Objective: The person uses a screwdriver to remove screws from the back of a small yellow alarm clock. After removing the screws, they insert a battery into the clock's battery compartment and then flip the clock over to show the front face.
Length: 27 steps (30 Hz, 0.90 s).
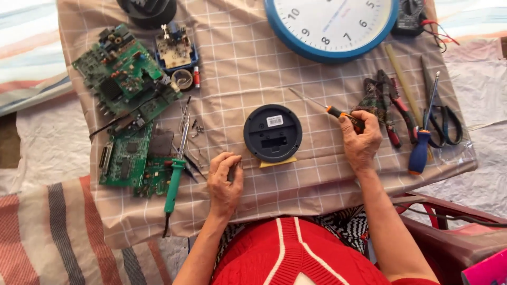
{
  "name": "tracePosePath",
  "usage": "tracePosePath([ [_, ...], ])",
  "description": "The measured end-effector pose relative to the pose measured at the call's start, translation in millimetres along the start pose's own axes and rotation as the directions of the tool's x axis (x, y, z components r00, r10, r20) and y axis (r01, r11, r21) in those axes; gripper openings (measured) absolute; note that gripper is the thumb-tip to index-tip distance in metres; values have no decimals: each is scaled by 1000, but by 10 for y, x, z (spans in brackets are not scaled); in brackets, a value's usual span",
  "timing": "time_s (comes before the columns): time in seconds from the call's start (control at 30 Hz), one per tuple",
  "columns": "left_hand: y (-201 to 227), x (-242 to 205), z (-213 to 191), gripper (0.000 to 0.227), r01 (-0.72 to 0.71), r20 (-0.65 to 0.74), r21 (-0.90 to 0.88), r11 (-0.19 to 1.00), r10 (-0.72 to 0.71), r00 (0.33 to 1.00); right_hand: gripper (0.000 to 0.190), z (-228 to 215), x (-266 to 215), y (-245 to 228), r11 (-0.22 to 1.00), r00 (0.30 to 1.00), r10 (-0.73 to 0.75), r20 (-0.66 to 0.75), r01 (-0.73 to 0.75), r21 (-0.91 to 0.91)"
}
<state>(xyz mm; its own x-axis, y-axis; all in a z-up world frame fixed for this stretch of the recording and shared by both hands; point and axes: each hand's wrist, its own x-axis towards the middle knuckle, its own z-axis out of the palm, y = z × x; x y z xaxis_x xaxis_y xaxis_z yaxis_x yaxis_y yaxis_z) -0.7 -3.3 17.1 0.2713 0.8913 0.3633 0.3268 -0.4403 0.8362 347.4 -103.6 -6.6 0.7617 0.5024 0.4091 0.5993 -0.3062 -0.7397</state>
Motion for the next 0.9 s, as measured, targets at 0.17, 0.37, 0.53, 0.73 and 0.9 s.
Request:
tracePosePath([
  [0.17,-26,1,26,19,9,-8,17,1000,-9,1000,33,-14,-27,-30,999,1000,30,8,-30,15],
  [0.37,-7,-9,13,18,-1,8,25,1000,1,1000,33,-17,-19,-46,999,1000,27,-2,-27,39],
  [0.53,-10,-41,78,18,-5,-18,62,998,6,1000,32,-88,-23,-4,997,1000,-2,15,1,79],
  [0.73,135,24,-73,19,-33,24,37,999,32,999,23,-109,-84,-105,988,980,-149,132,143,55],
  [0.9,143,92,-68,17,-42,60,32,999,40,997,24,-142,-76,-74,984,976,-173,131,176,-18],
])
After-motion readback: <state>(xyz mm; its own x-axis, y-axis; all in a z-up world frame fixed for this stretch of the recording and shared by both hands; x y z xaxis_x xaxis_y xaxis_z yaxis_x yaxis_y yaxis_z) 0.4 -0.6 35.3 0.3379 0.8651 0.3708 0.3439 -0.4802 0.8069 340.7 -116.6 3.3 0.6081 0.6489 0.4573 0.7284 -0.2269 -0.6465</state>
